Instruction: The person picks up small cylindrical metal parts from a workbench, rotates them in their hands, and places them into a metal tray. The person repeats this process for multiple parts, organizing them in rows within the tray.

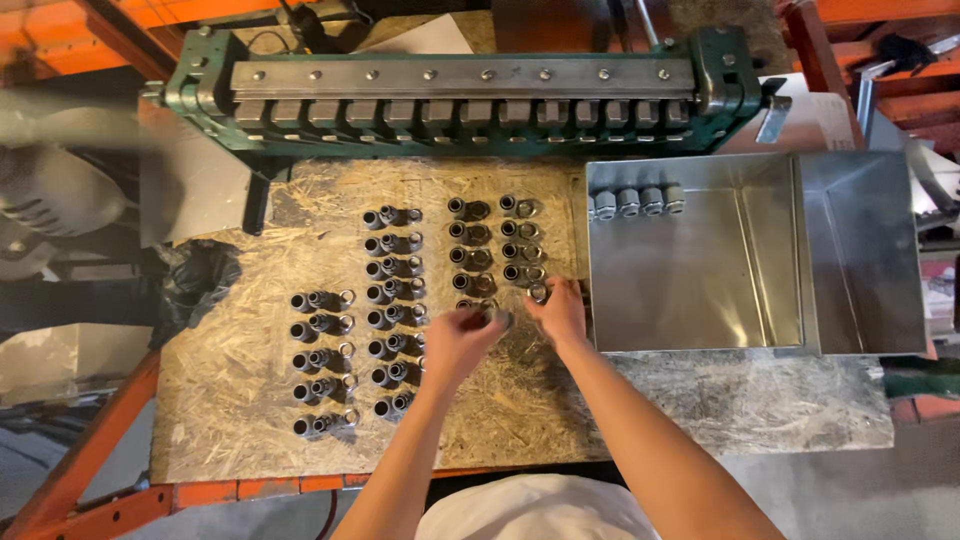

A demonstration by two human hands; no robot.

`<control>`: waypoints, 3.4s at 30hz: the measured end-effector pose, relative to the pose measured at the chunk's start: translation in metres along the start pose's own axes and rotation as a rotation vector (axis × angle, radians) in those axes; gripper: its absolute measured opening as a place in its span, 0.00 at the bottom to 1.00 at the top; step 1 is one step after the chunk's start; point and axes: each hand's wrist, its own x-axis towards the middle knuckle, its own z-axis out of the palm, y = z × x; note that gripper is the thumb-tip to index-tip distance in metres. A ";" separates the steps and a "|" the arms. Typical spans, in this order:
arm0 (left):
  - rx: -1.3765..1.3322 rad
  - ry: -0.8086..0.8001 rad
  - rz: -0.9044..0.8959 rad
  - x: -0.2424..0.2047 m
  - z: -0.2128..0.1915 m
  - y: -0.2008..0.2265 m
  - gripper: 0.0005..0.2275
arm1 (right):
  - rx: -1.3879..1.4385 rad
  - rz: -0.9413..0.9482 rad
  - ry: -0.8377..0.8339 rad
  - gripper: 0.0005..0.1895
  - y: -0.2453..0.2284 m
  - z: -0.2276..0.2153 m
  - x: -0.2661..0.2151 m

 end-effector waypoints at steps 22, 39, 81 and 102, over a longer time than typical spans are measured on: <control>-0.430 0.037 -0.131 -0.063 -0.066 -0.001 0.27 | -0.261 -0.510 -0.088 0.22 0.036 0.005 -0.016; -0.654 -0.227 0.216 -0.110 -0.061 0.091 0.26 | 0.615 -0.714 -0.337 0.26 -0.042 -0.088 -0.174; -0.517 -0.363 0.359 -0.147 -0.069 0.115 0.27 | 0.230 -0.524 -0.165 0.20 -0.091 -0.133 -0.253; -0.613 -0.248 0.399 -0.145 -0.067 0.105 0.25 | 0.079 -0.317 -0.137 0.44 -0.086 -0.143 -0.265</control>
